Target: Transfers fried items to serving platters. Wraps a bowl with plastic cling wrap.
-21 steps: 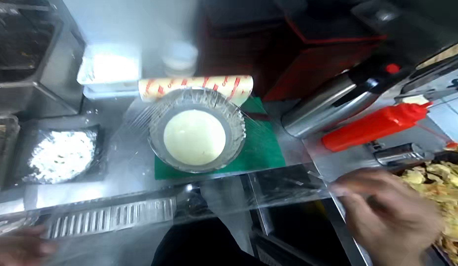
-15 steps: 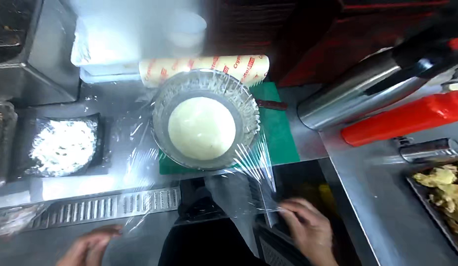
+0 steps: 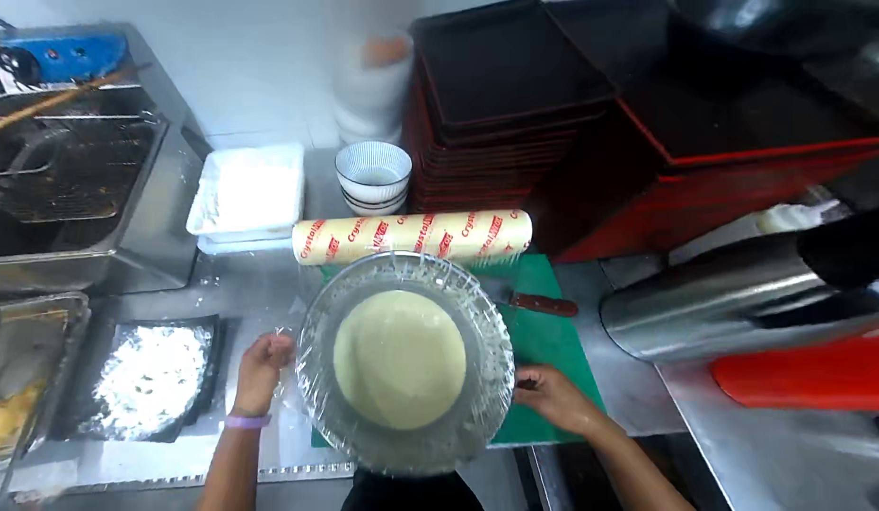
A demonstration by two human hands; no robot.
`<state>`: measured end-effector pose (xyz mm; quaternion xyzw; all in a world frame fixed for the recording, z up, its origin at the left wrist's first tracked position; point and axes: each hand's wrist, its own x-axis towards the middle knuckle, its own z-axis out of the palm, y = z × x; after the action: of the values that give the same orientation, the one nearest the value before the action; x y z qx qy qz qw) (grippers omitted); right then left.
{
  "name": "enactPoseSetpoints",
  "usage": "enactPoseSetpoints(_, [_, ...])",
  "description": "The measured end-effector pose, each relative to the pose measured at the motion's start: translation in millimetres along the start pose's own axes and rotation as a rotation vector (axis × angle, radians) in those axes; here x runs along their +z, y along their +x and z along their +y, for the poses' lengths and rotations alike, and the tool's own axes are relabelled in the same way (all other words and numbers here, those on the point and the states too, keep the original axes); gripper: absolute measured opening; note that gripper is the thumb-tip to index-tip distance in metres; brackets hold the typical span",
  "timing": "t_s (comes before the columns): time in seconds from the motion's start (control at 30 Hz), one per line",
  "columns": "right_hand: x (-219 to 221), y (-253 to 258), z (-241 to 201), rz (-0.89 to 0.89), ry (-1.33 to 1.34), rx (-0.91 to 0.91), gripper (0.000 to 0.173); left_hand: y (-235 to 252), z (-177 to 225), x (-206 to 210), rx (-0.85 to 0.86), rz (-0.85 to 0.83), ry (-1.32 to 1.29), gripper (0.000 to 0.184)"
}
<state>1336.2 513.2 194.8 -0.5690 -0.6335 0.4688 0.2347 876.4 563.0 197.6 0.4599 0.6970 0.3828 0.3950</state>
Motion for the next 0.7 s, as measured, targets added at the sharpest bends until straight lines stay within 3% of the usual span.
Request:
enactPoseSetpoints(0.07, [-26,24,-10,0.094,-0.03,0.039,0.01,23,17,4,-0.059,0.072,-0.196,0.018])
enactPoseSetpoints(0.13, [-46,35,-21,0.331,-0.07,0.085,0.016,28,31,-10,-0.087,0.185,-0.395,0.022])
enactPoseSetpoints(0.2, [-49,32,-37,0.575,-0.079,0.103,0.025,2,46,-27,-0.045,0.365,-0.511,0.021])
enactPoseSetpoints(0.27, [-26,20,-52,0.683,-0.043,0.035,0.028,-39,62,-29,0.079,0.488,-0.49,0.02])
enactPoseSetpoints(0.3, [-8,15,-58,0.688,0.01,-0.031,0.026,-53,66,-22,0.142,0.466,-0.457,0.022])
enactPoseSetpoints(0.37, [33,14,-66,0.663,0.163,-0.137,0.022,-63,65,2,0.183,0.254,-0.378,0.047])
enactPoseSetpoints(0.4, [49,19,-68,0.669,0.269,-0.155,0.022,-58,64,17,0.148,0.123,-0.347,0.061])
enactPoseSetpoints(0.5, [49,38,-67,0.79,0.522,-0.01,0.034,-23,67,42,-0.091,-0.086,-0.498,0.062])
enactPoseSetpoints(0.53, [39,44,-59,0.854,0.449,0.038,0.035,-11,64,43,-0.15,-0.078,-0.575,0.066])
enactPoseSetpoints(0.6, [17,45,-35,0.865,-0.054,0.083,0.027,4,59,46,-0.254,0.047,-0.606,0.063])
enactPoseSetpoints(0.67, [-9,44,-8,0.637,-0.552,0.028,0.031,16,51,47,-0.287,0.13,-0.521,0.05])
enactPoseSetpoints(0.7, [-18,46,4,0.549,-0.713,-0.013,0.041,18,50,44,-0.27,0.126,-0.482,0.045])
